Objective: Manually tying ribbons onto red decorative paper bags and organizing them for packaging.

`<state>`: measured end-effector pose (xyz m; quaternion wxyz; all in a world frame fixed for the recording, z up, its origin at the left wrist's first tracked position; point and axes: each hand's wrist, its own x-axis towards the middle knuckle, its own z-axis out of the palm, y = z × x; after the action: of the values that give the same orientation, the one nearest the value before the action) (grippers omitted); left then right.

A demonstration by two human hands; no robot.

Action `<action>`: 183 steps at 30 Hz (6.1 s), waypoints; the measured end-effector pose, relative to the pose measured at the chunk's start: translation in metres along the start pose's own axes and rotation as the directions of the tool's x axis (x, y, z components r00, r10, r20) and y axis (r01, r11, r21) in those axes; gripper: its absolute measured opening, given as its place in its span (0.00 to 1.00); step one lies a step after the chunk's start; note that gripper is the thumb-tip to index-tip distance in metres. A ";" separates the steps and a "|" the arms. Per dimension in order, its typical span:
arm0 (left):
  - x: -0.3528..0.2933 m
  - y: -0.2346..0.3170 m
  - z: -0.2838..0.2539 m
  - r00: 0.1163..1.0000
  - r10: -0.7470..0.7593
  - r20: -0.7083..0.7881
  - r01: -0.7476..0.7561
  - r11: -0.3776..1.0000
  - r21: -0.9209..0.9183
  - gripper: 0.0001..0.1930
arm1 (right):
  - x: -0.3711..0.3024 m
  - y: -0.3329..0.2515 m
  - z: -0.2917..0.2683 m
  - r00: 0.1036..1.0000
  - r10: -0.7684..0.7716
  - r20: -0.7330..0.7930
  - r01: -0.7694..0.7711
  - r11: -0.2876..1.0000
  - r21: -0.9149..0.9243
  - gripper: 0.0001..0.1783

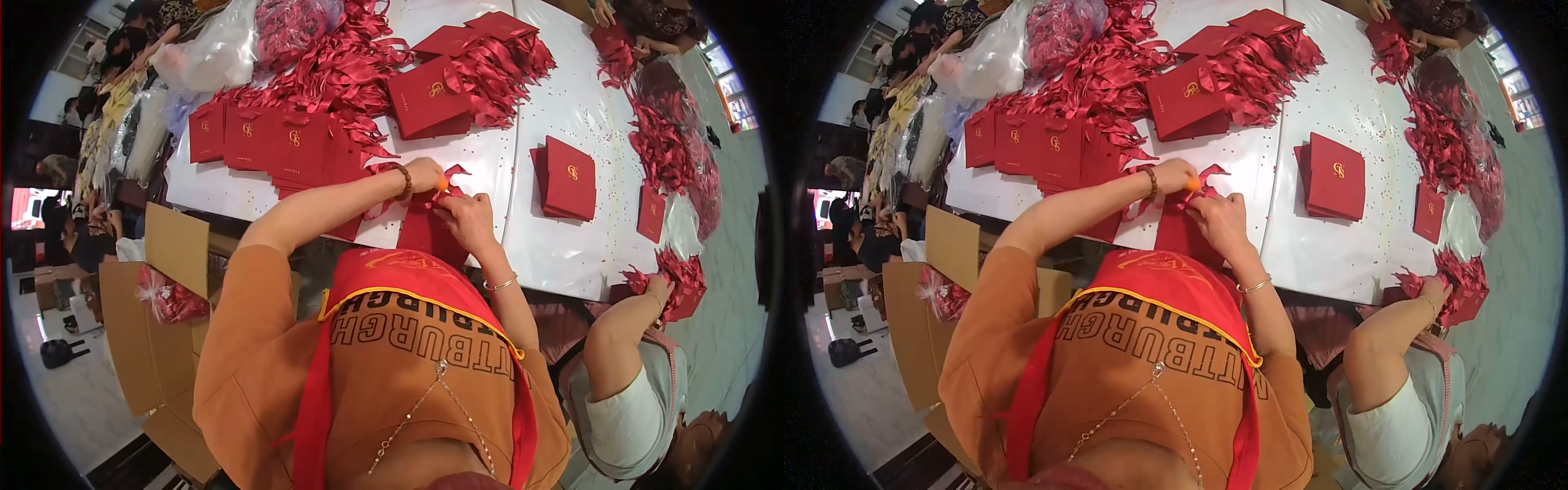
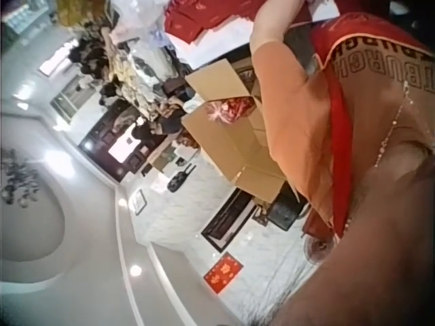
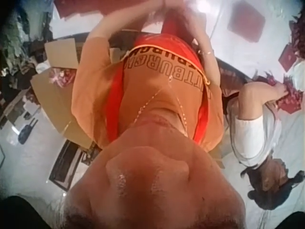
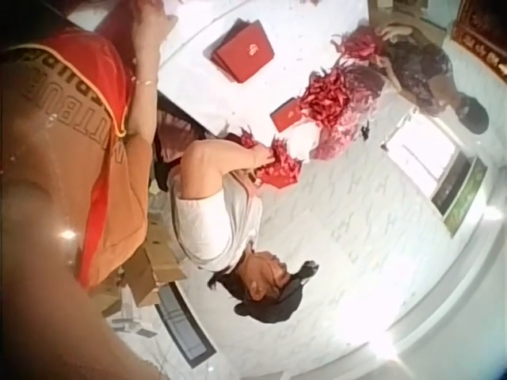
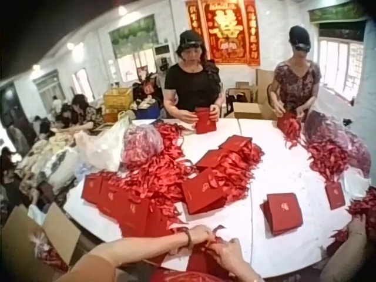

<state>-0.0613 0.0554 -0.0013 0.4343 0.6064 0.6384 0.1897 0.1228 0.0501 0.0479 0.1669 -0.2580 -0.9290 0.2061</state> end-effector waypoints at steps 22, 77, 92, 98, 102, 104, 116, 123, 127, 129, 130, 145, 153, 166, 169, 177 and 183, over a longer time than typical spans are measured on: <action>-0.110 0.032 -0.053 0.869 -0.080 0.489 0.150 0.983 -0.106 0.47 | -0.015 0.077 0.021 0.844 0.494 0.210 -0.535 0.745 0.398 0.17; -0.040 0.052 0.049 0.958 0.120 -0.262 -0.092 0.989 0.114 0.07 | -0.031 0.037 0.003 0.786 0.584 0.201 -0.570 0.562 0.599 0.15; -0.039 0.046 0.052 0.950 0.046 -0.309 -0.078 0.993 -0.093 0.07 | -0.032 0.040 0.008 0.783 0.591 0.193 -0.570 0.558 0.603 0.15; -0.040 0.052 0.052 0.957 0.018 -0.291 -0.024 1.000 -0.015 0.07 | -0.032 0.037 0.009 0.804 0.577 0.143 -0.530 0.588 0.610 0.13; -0.040 0.053 0.053 0.953 -0.016 -0.302 -0.011 0.996 -0.087 0.09 | -0.033 0.041 0.010 0.805 0.575 0.146 -0.541 0.609 0.580 0.12; -0.041 0.056 0.051 0.956 -0.068 -0.287 0.016 0.984 -0.178 0.11 | -0.032 0.040 0.009 0.809 0.570 0.143 -0.533 0.610 0.587 0.12; -0.035 0.052 0.058 0.943 -0.010 -0.332 -0.036 0.991 -0.131 0.11 | -0.032 0.032 0.006 0.844 0.533 0.063 -0.486 0.709 0.511 0.11; -0.036 0.045 0.071 0.920 -0.149 -0.362 0.012 0.935 -0.355 0.08 | -0.038 0.025 0.004 0.900 0.433 0.047 -0.416 0.822 0.389 0.12; -0.039 0.055 0.047 0.991 -0.047 -0.126 0.031 0.991 -0.128 0.09 | -0.043 0.030 0.009 0.924 0.382 0.021 -0.356 0.836 0.418 0.10; -0.036 0.049 0.032 0.992 0.070 -0.102 -0.072 0.997 -0.021 0.09 | -0.041 0.027 0.007 0.933 0.361 -0.003 -0.329 0.853 0.406 0.10; -0.033 0.046 0.024 0.981 0.183 -0.063 -0.177 0.981 0.084 0.10 | -0.041 0.025 0.007 0.940 0.341 -0.028 -0.303 0.868 0.393 0.10; 0.007 0.037 0.008 0.964 0.108 0.243 -0.130 0.988 0.077 0.10 | -0.039 0.016 0.013 0.962 0.265 -0.068 -0.231 0.920 0.316 0.07; -0.014 0.002 -0.014 0.946 -0.029 -0.322 0.087 0.982 0.166 0.19 | -0.037 0.013 0.007 0.960 0.259 -0.106 -0.203 0.906 0.371 0.06; -0.020 0.046 0.005 0.976 0.095 -0.197 -0.036 0.957 0.286 0.16 | -0.030 0.005 0.003 0.974 0.224 -0.033 -0.200 0.916 0.347 0.09; -0.021 0.044 0.011 0.969 0.129 -0.211 -0.087 0.977 0.195 0.16 | -0.029 -0.003 -0.011 0.917 0.029 -0.397 -0.048 0.998 -0.037 0.13; 0.007 0.019 -0.011 0.800 0.190 -0.570 -0.240 0.971 -0.014 0.15 | -0.037 -0.008 0.003 0.958 0.275 0.082 -0.260 0.710 0.655 0.26; -0.007 0.031 -0.059 0.874 -0.083 -0.478 -0.146 0.894 -0.423 0.12 | -0.017 -0.011 -0.006 0.924 0.322 0.204 -0.339 0.451 0.825 0.29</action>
<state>-0.0892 0.0721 0.0574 0.3846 0.4340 0.6555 0.4839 0.1344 0.0341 0.0549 0.2197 -0.3171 -0.6424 0.6622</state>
